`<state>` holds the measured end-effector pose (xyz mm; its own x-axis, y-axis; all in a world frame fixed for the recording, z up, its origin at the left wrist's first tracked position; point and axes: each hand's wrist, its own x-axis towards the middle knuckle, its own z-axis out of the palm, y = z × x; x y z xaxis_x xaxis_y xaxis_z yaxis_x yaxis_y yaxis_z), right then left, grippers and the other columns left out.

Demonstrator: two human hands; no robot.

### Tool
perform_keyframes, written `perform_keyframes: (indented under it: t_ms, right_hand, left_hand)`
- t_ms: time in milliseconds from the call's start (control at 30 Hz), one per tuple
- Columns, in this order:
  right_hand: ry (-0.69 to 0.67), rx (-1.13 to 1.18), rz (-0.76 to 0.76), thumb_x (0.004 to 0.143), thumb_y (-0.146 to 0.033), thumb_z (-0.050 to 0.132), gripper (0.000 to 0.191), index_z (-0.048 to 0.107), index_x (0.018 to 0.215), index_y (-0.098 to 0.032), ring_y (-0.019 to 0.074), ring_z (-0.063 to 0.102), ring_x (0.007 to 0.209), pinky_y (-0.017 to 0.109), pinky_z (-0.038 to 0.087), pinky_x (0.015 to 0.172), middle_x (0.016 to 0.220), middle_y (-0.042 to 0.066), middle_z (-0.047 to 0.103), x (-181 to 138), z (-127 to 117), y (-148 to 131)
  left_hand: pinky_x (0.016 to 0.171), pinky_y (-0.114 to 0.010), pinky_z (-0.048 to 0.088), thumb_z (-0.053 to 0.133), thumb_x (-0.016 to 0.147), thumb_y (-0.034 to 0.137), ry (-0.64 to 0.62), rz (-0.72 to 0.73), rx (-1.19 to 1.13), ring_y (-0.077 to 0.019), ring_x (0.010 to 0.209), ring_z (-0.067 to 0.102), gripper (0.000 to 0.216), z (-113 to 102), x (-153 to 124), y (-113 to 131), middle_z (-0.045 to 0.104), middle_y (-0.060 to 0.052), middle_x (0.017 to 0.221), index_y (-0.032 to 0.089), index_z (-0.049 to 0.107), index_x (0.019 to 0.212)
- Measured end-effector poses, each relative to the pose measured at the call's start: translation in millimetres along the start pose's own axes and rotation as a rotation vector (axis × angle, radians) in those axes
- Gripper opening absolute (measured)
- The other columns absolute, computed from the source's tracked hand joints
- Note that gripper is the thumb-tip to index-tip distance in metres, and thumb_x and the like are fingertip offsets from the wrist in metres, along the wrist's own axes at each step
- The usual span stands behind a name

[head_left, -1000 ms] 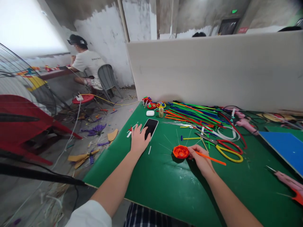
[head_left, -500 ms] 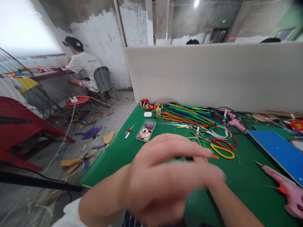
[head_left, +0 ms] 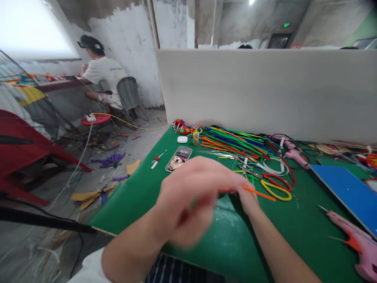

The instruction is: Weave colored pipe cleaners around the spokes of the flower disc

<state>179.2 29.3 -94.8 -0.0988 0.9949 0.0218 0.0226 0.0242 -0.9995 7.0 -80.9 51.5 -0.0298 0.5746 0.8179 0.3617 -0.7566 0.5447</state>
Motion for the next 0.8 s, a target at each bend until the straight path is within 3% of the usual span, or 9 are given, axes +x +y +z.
perform_keyframes:
  t_ms: [100,200,300,400,467,533,600,700,800]
  right_hand:
    - [0.008,0.105,0.030,0.063,-0.037,0.058,0.022,0.056,0.066,-0.016,0.0102,0.048,0.049,0.023,0.042,0.046,0.055,0.000,0.054,5,-5,8]
    - [0.064,0.229,0.001,0.064,-0.034,0.058,0.018,0.056,0.069,-0.017,0.0093,0.048,0.051,0.022,0.042,0.047,0.056,-0.002,0.053,11,-13,11]
    - [0.118,0.294,-0.038,0.064,-0.032,0.058,0.016,0.056,0.069,-0.017,0.0084,0.048,0.049,0.021,0.040,0.047,0.057,-0.002,0.053,15,-20,7]
    - [0.053,0.304,0.000,0.064,-0.031,0.059,0.016,0.056,0.067,-0.016,0.0081,0.048,0.048,0.020,0.040,0.045,0.057,-0.002,0.054,14,-20,1]
    - [-0.015,0.285,0.020,0.063,-0.031,0.059,0.016,0.056,0.065,-0.016,0.0079,0.047,0.048,0.020,0.040,0.045,0.055,-0.002,0.053,13,-16,-1]
    - [-0.055,0.266,0.039,0.063,-0.032,0.059,0.017,0.055,0.063,-0.016,0.0079,0.047,0.048,0.020,0.041,0.045,0.055,-0.002,0.052,12,-12,-1]
    - [-0.060,0.265,0.056,0.063,-0.032,0.059,0.017,0.055,0.064,-0.016,0.0080,0.048,0.049,0.020,0.041,0.045,0.057,-0.002,0.053,12,-11,0]
    - [-0.033,0.276,0.067,0.063,-0.032,0.059,0.016,0.055,0.066,-0.016,0.0080,0.049,0.050,0.020,0.042,0.046,0.057,-0.002,0.054,12,-11,3]
    - [-0.020,0.262,0.081,0.063,-0.033,0.059,0.017,0.056,0.068,-0.017,0.0088,0.050,0.051,0.021,0.042,0.046,0.058,-0.002,0.055,13,-12,6]
  left_hand:
    - [0.075,-0.030,0.044,0.043,0.072,0.012,0.239,-0.267,0.072,-0.0142,0.079,0.055,0.019,20,-15,-80,0.060,-0.003,0.081,0.017,0.058,0.082]
    - [0.074,-0.029,0.043,0.044,0.071,0.014,0.407,-0.589,-0.070,-0.0132,0.078,0.054,0.019,30,-37,-142,0.057,-0.003,0.080,0.016,0.053,0.087]
    - [0.079,-0.031,0.041,0.048,0.069,0.019,0.191,-0.801,-0.303,-0.0148,0.084,0.054,0.025,39,-51,-157,0.056,-0.005,0.088,0.015,0.052,0.094]
    - [0.076,-0.036,0.043,0.040,0.076,0.032,-0.117,-1.009,-0.621,-0.0190,0.091,0.052,0.040,53,-53,-144,0.050,-0.011,0.107,0.017,0.042,0.112]
    - [0.074,-0.038,0.044,0.032,0.079,0.039,-0.287,-1.067,-0.686,-0.0212,0.094,0.051,0.045,59,-52,-136,0.047,-0.013,0.111,0.017,0.037,0.118]
    - [0.074,-0.038,0.044,0.033,0.078,0.040,-0.395,-1.011,-0.509,-0.0218,0.094,0.051,0.046,56,-51,-136,0.049,-0.013,0.110,0.016,0.039,0.117]
    - [0.081,-0.038,0.040,0.038,0.077,0.037,-0.407,-0.821,-0.117,-0.0212,0.096,0.050,0.043,40,-53,-140,0.052,-0.010,0.106,0.017,0.043,0.114]
    - [0.093,-0.041,0.027,0.042,0.075,0.032,-0.358,-0.461,0.539,-0.0227,0.108,0.040,0.041,-3,-64,-148,0.049,-0.008,0.113,0.019,0.044,0.114]
    - [0.095,-0.044,0.024,0.044,0.072,0.031,-0.371,-0.362,0.927,-0.0258,0.113,0.034,0.050,-43,-81,-150,0.048,-0.010,0.115,0.015,0.037,0.119]
